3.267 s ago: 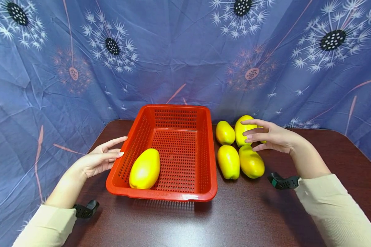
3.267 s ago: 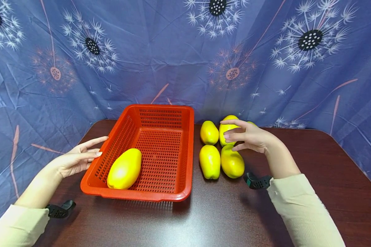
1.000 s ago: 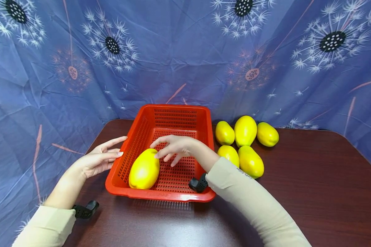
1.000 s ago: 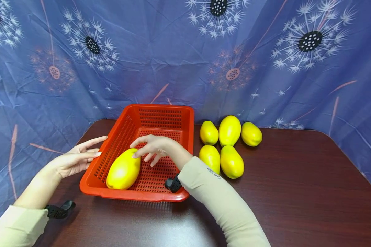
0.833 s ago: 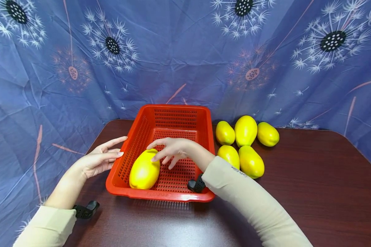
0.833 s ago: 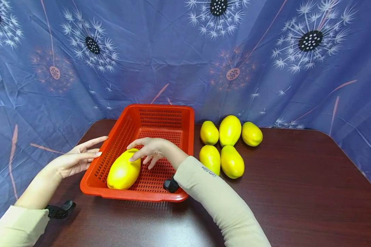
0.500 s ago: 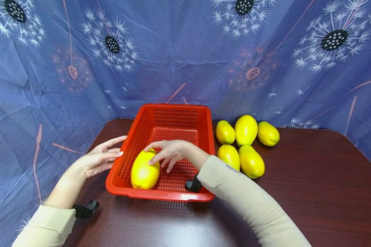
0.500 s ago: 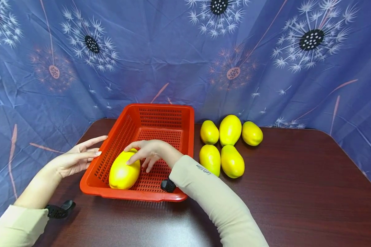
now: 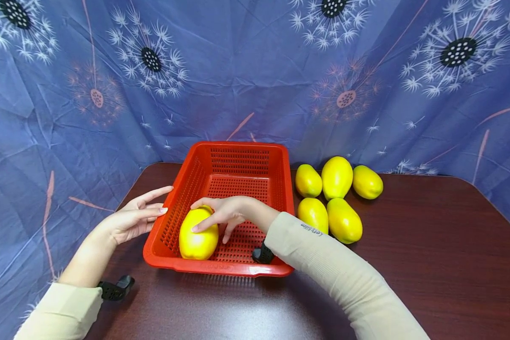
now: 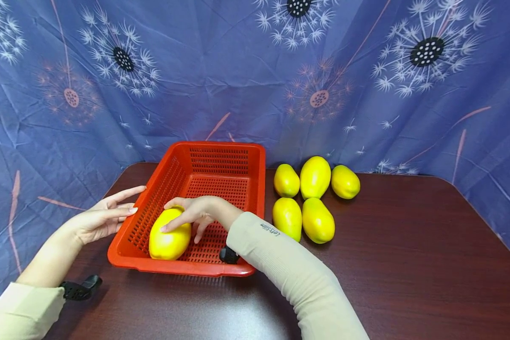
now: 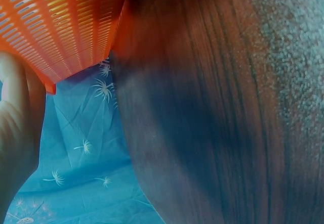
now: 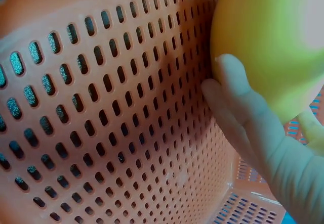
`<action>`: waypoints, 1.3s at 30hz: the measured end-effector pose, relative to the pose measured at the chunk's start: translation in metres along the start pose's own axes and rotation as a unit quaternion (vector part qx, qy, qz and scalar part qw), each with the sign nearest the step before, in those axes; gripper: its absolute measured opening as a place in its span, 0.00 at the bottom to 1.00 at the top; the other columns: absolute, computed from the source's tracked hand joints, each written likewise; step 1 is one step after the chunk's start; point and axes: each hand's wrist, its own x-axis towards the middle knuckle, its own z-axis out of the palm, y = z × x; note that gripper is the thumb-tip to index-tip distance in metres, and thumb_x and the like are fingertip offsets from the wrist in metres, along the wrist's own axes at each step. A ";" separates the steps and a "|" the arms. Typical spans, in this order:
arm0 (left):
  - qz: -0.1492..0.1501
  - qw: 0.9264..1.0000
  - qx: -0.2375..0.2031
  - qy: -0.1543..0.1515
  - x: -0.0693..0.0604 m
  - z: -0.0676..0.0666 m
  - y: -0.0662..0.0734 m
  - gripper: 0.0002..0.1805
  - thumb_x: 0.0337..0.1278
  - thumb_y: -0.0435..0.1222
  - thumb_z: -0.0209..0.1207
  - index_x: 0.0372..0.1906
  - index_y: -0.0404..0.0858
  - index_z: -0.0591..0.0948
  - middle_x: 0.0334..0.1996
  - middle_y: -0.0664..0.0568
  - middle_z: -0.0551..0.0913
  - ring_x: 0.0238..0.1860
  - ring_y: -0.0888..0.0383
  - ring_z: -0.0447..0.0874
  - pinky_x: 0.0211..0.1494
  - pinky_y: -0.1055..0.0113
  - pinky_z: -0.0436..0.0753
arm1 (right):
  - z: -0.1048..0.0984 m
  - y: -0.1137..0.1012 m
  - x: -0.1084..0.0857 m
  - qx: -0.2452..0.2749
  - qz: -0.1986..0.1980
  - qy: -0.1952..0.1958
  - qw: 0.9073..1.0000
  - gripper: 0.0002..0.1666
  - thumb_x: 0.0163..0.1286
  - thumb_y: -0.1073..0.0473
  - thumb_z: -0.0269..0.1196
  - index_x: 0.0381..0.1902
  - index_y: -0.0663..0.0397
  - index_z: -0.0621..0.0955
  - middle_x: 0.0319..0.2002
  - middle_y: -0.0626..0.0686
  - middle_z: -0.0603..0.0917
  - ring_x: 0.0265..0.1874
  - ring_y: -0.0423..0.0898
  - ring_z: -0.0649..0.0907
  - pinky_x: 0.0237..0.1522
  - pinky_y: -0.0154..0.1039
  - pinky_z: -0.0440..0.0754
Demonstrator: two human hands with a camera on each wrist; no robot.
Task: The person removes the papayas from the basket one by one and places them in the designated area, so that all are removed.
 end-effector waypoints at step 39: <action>0.000 1.000 -0.013 -0.003 0.001 -0.002 -0.001 0.26 0.64 0.21 0.44 0.61 0.49 0.70 0.48 0.45 0.81 0.46 0.52 0.82 0.49 0.59 0.80 | -0.001 0.002 -0.002 0.000 -0.025 0.004 1.000 0.36 0.57 0.61 0.68 0.61 0.38 0.66 0.54 0.52 0.64 0.46 0.55 0.74 0.38 0.54 0.81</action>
